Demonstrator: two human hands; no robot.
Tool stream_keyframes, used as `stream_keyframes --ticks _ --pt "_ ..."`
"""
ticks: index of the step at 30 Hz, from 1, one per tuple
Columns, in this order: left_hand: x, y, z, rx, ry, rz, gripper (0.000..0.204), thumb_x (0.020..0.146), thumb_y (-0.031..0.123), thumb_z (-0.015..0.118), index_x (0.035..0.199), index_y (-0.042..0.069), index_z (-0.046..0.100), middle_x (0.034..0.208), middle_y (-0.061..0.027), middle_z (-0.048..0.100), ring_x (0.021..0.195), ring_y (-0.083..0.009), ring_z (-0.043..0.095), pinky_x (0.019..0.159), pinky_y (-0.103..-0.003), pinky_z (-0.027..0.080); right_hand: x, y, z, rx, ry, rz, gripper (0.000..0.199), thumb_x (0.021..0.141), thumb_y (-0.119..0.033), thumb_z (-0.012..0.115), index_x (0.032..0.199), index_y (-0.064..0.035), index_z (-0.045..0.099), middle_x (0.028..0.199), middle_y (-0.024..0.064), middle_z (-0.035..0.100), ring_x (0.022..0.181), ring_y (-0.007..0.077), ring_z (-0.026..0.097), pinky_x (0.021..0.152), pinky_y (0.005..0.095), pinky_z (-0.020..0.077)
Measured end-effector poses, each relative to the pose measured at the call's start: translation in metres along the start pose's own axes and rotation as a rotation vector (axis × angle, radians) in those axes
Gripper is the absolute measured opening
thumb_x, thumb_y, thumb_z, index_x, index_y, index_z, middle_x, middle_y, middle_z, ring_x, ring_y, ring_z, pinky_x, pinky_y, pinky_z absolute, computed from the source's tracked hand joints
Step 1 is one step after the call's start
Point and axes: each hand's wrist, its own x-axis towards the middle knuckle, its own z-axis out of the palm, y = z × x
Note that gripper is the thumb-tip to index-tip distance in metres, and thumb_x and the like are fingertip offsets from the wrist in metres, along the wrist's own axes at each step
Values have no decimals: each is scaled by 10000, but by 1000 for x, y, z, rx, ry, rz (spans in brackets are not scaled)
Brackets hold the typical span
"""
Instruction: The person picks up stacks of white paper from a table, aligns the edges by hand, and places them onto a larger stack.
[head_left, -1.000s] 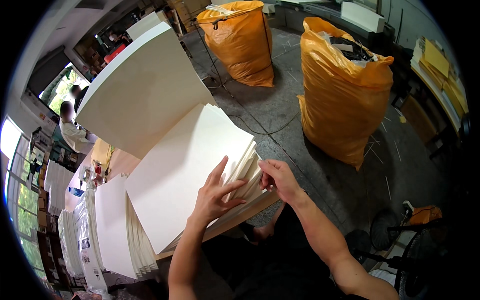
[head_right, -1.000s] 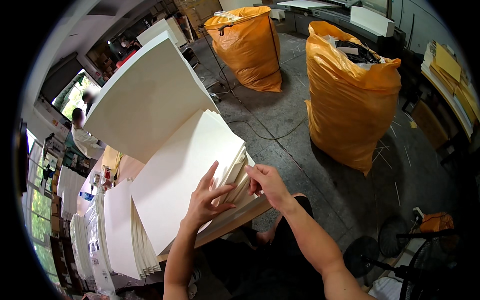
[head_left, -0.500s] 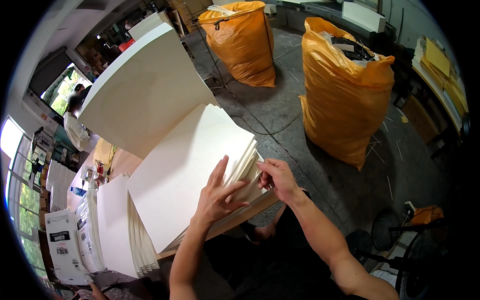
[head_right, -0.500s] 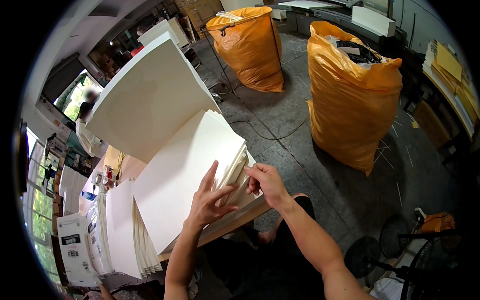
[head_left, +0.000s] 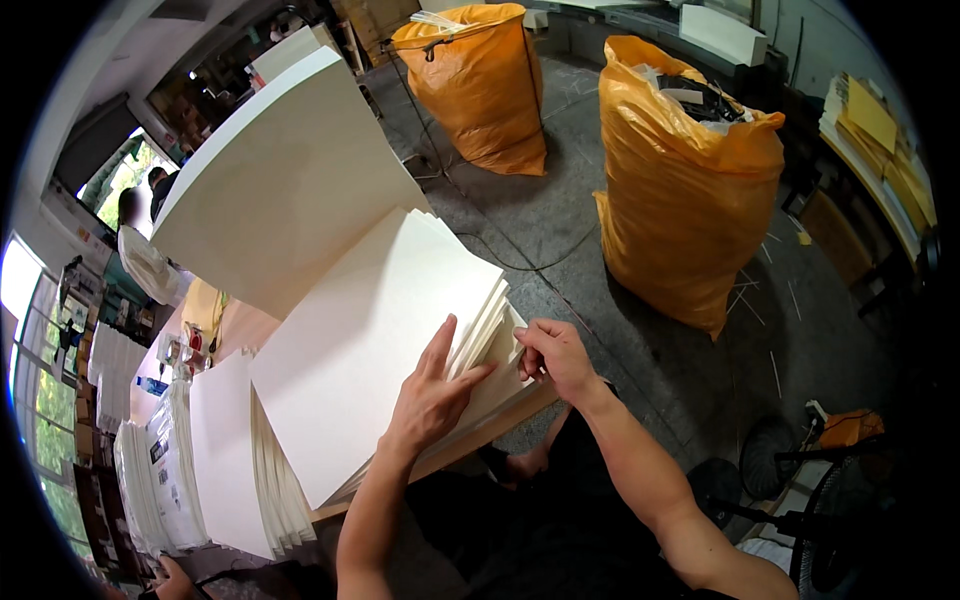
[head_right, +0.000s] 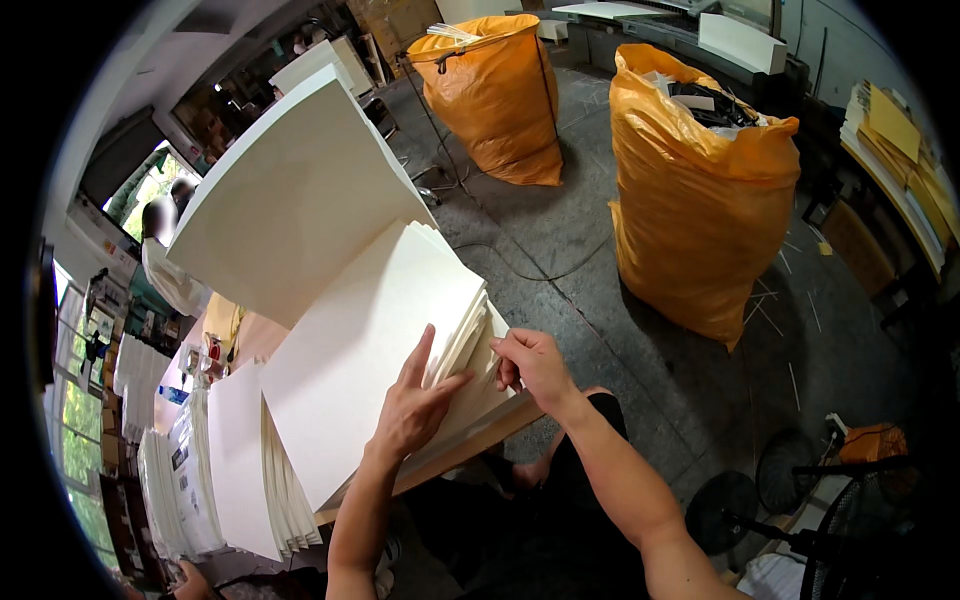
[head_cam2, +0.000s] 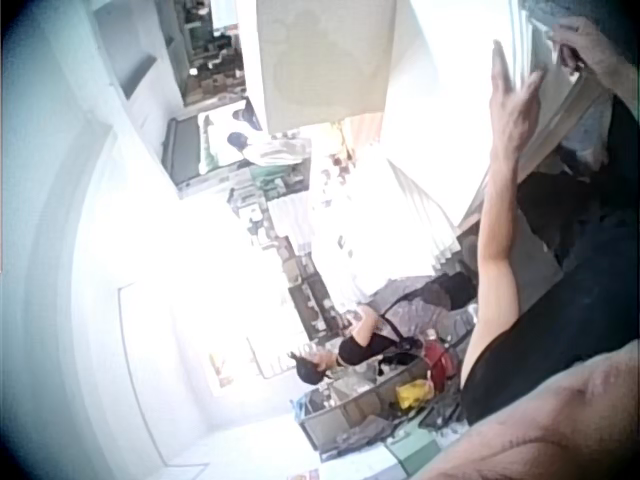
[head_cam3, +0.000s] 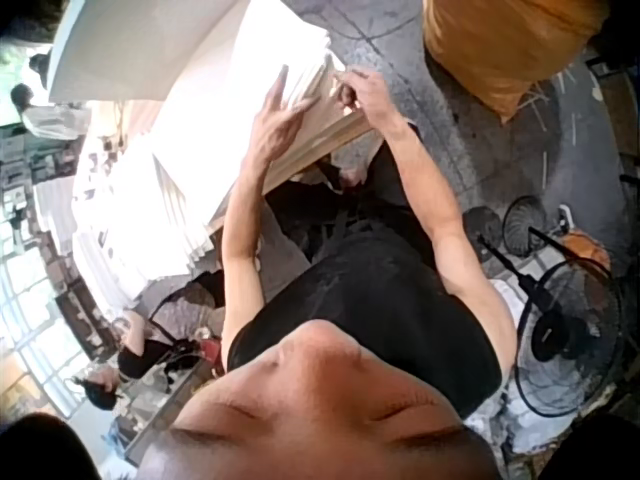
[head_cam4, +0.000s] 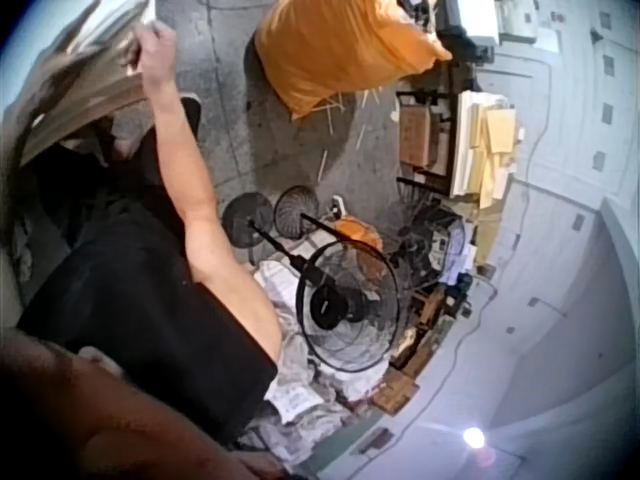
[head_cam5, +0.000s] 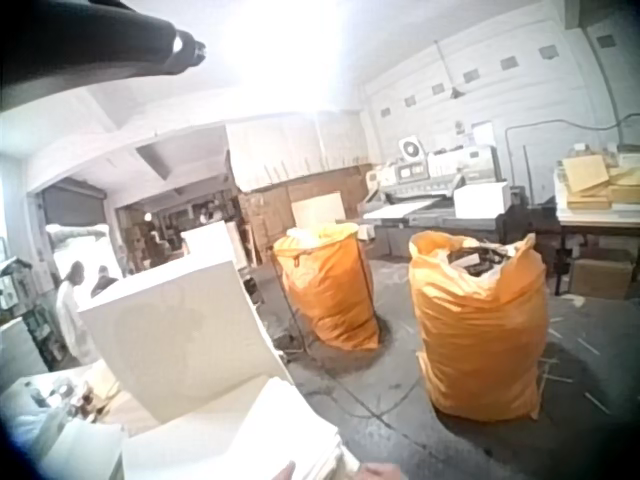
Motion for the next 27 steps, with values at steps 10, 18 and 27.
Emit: stream_keyframes --ticks 10,18,27 --pt "4 4 -2 -25 47 20 585 644 243 953 1186 325 749 1636 -204 348 1445 -427 447 1039 -473 549 2 -1 1 282 -68 76 338 1041 -231 621 735 -97 568 647 39 644 589 131 681 483 239 434" --pt "2 4 -1 -80 64 18 634 635 179 959 1216 319 749 1626 -207 373 1453 -435 434 1093 -484 505 -34 21 -5 -879 387 -719 182 888 -198 704 857 -40 621 931 141 658 867 319 651 788 432 531" --pt "-12 17 25 194 -98 78 797 817 347 819 1531 363 464 1655 -179 317 1535 -444 270 1162 -729 264 -34 36 0 -1073 -366 -314 410 825 -323 651 1163 -117 758 1414 190 572 1469 377 342 1232 583 127"
